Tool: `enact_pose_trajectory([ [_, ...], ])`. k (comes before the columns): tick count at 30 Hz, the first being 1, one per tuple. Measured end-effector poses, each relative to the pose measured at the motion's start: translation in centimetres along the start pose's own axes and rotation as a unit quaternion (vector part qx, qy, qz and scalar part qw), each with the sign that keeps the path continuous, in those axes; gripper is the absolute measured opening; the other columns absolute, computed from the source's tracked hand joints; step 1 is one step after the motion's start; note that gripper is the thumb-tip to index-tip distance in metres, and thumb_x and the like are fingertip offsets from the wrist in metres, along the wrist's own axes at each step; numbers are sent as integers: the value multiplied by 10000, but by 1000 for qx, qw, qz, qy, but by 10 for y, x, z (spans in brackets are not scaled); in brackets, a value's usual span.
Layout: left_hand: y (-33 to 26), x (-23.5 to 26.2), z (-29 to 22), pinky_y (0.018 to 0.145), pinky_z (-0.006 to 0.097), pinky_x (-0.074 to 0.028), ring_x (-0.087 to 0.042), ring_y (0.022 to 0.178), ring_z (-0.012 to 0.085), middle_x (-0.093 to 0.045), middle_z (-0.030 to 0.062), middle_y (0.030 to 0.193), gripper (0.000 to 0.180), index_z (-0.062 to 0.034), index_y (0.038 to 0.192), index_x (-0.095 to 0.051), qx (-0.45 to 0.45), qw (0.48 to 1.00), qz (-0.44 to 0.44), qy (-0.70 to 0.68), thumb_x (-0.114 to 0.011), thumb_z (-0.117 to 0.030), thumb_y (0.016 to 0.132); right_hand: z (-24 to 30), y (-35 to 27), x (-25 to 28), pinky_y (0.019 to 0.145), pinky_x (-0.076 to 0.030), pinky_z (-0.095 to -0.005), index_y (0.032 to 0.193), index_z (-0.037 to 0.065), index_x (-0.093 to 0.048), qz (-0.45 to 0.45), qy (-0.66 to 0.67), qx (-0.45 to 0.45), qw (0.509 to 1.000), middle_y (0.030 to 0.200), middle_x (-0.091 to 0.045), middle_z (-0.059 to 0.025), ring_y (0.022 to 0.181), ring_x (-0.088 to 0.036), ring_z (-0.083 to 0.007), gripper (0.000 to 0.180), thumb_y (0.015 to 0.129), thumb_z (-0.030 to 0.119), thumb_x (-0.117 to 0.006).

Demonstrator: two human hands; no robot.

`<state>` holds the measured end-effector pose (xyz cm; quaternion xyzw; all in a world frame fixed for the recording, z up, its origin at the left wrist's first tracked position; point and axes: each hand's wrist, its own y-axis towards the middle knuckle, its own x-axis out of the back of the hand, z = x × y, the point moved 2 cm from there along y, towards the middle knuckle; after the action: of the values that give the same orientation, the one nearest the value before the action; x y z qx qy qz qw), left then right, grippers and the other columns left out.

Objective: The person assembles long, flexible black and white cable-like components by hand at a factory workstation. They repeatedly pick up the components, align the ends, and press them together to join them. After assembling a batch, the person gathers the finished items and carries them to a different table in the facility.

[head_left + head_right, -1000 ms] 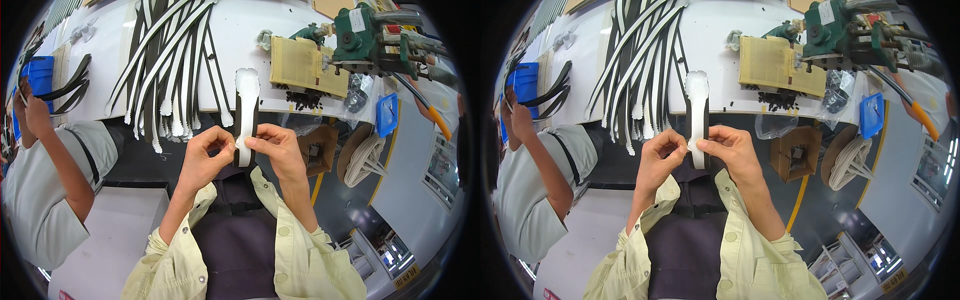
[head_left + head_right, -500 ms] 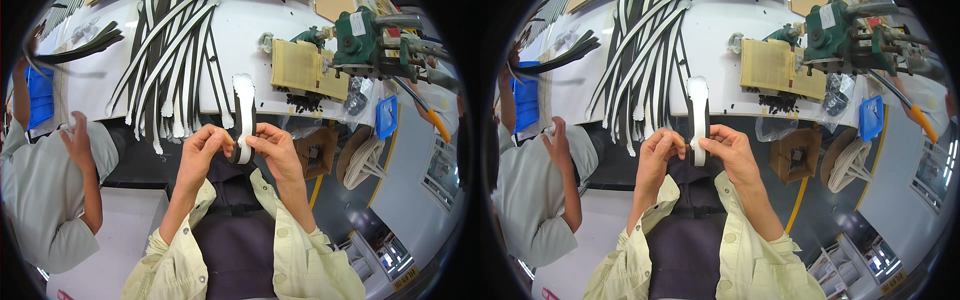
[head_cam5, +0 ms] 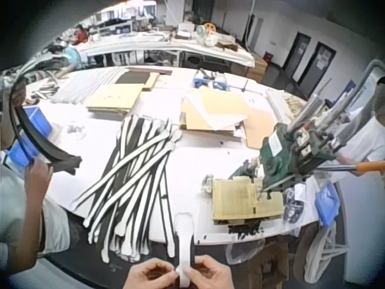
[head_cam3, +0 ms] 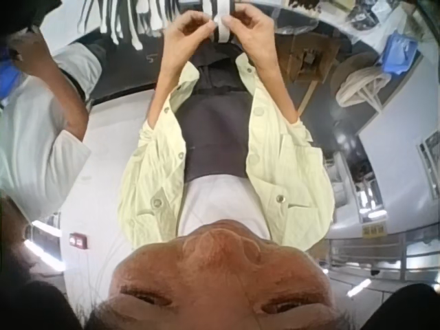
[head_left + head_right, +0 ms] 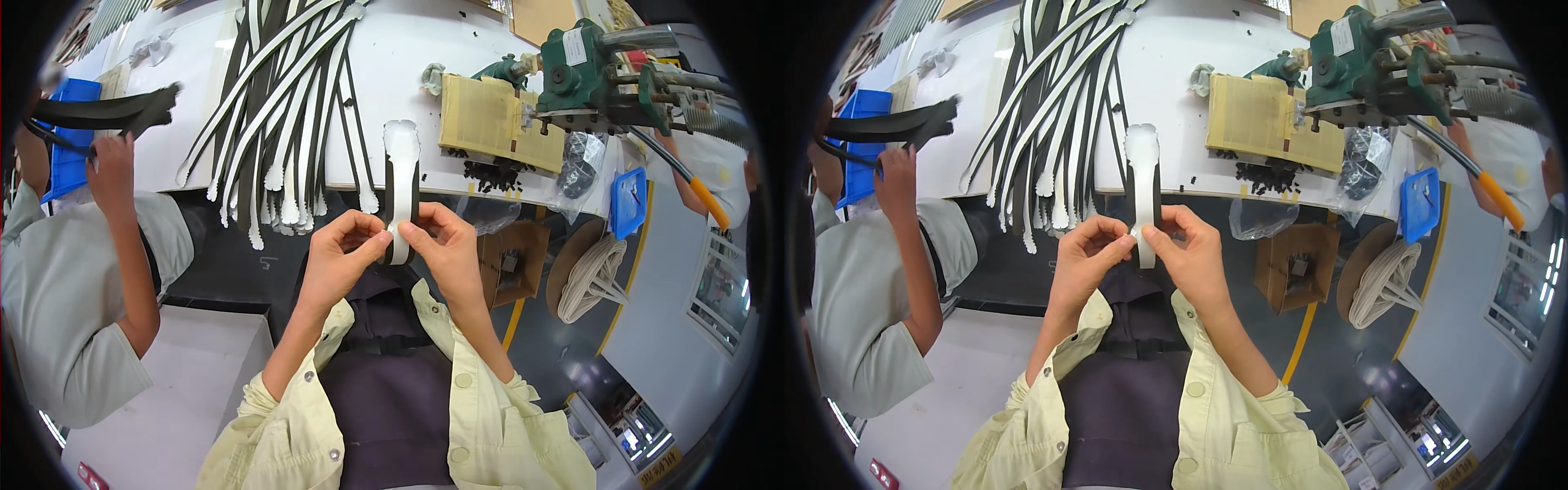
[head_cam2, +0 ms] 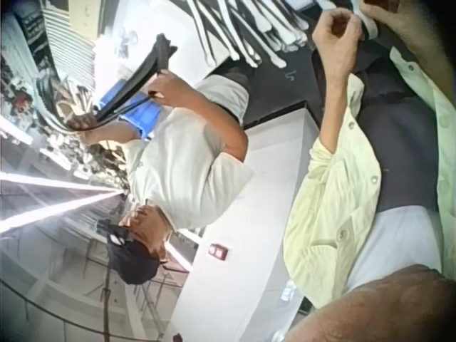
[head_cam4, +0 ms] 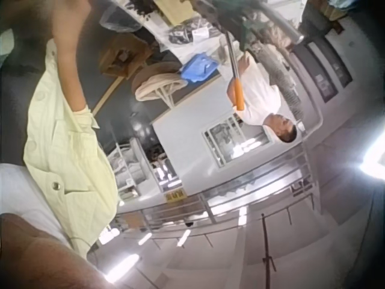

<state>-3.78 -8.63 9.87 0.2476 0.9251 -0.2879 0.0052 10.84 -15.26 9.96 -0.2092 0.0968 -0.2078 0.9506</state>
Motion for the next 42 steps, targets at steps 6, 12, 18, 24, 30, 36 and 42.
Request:
enact_pose_trajectory([
  [6,-11,-25,-4,617,248,-463,-579,639,108,-615,51,710,80,20,781,-613,-188,947,-110,235,-687,-9,774,14,-18,2,590,-480,-227,998,-45,-619,-32,-136,79,987,843,-554,-50,689,-571,-92,160,860,35,-624],
  [12,-31,-61,-17,715,352,-542,-598,615,228,-582,73,676,121,-14,760,-621,-460,769,-203,394,-695,53,693,12,-30,19,659,-490,-242,1001,-25,-610,-52,-45,108,992,876,-614,-36,734,-596,-100,144,880,54,-622],
  [18,-65,-78,-17,767,339,-530,-610,689,204,-601,67,741,164,-22,836,-637,-501,820,-99,259,-679,67,704,1,-29,46,762,-492,-250,1069,-2,-596,73,300,-23,951,946,-654,-60,825,-622,-120,203,876,50,-630],
  [24,-65,-71,-1,715,220,-472,-601,823,103,-608,65,943,141,15,984,-627,-220,974,-34,-40,-588,50,853,-2,-34,38,777,-461,-295,1198,-22,-530,186,484,-66,852,905,-566,-64,829,-554,-170,326,888,57,-595],
  [30,-65,-80,-13,684,256,-502,-619,826,116,-621,56,927,181,-17,1010,-633,-303,948,-22,100,-624,28,835,-11,-29,34,842,-421,-339,1230,-32,-500,190,559,-35,806,854,-495,-46,883,-482,-198,400,851,60,-586],
  [36,-53,-67,-7,666,298,-516,-675,788,218,-642,153,877,231,-19,1063,-607,-294,903,-29,311,-651,-42,838,-12,-11,24,929,-416,-392,1279,-20,-469,167,517,44,838,902,-534,-68,919,-513,-212,416,893,116,-542],
  [42,-18,-27,-24,645,290,-498,-637,707,182,-627,137,857,298,5,1202,-481,-106,988,90,-64,-522,-142,946,-8,-13,-14,882,-457,-314,1358,7,-428,168,230,99,954,1261,-526,-144,1117,-537,-200,499,971,317,-491],
])
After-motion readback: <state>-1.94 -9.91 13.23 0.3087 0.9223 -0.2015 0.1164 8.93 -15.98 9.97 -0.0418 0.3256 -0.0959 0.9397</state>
